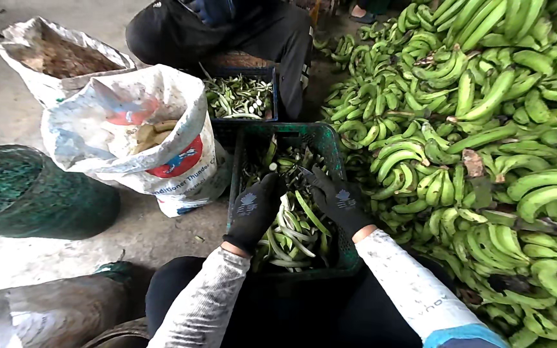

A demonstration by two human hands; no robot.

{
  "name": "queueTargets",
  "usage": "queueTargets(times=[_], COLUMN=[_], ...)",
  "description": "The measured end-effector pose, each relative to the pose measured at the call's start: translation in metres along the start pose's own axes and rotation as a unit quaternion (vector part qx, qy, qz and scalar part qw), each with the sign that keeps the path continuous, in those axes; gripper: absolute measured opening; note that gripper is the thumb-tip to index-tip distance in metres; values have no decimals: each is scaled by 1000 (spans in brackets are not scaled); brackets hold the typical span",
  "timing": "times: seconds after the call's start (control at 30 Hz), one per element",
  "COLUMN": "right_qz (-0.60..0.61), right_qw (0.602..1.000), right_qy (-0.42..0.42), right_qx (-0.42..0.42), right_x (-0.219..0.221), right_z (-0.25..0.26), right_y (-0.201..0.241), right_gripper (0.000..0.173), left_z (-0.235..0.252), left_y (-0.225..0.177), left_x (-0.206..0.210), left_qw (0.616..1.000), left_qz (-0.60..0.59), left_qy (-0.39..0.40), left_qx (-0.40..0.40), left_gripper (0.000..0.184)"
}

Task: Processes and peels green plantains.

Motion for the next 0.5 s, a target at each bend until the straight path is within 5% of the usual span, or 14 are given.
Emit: queueTargets(times=[0.2, 0.37, 0.5], right_qz=[91, 91, 87], right_qw=[992, 994, 991], right_qy=[71, 20, 91], right_qx=[-53, -56, -38], right_x=[3, 2, 6], right_z=[-5, 3, -7], right_y=[9, -7, 9], right_gripper=[53, 53, 55], left_z=[-1, -2, 1], left_y=[2, 0, 0], left_x=[-3, -1, 0], left_qw=[1000, 1000, 1000], left_qz=[-9, 6, -2], left_qy=[4, -3, 18], left_qx=[-15, 1, -14], left_gripper=[32, 29, 30])
Point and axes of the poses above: each hand's wrist, its own z-axis towards the middle knuckle, its own x-axis out of the palm, y = z × x, the point moved 2 cm from there along z, towards the middle knuckle, and after that the axes turned 4 degrees about z, right-handed, at the moved point
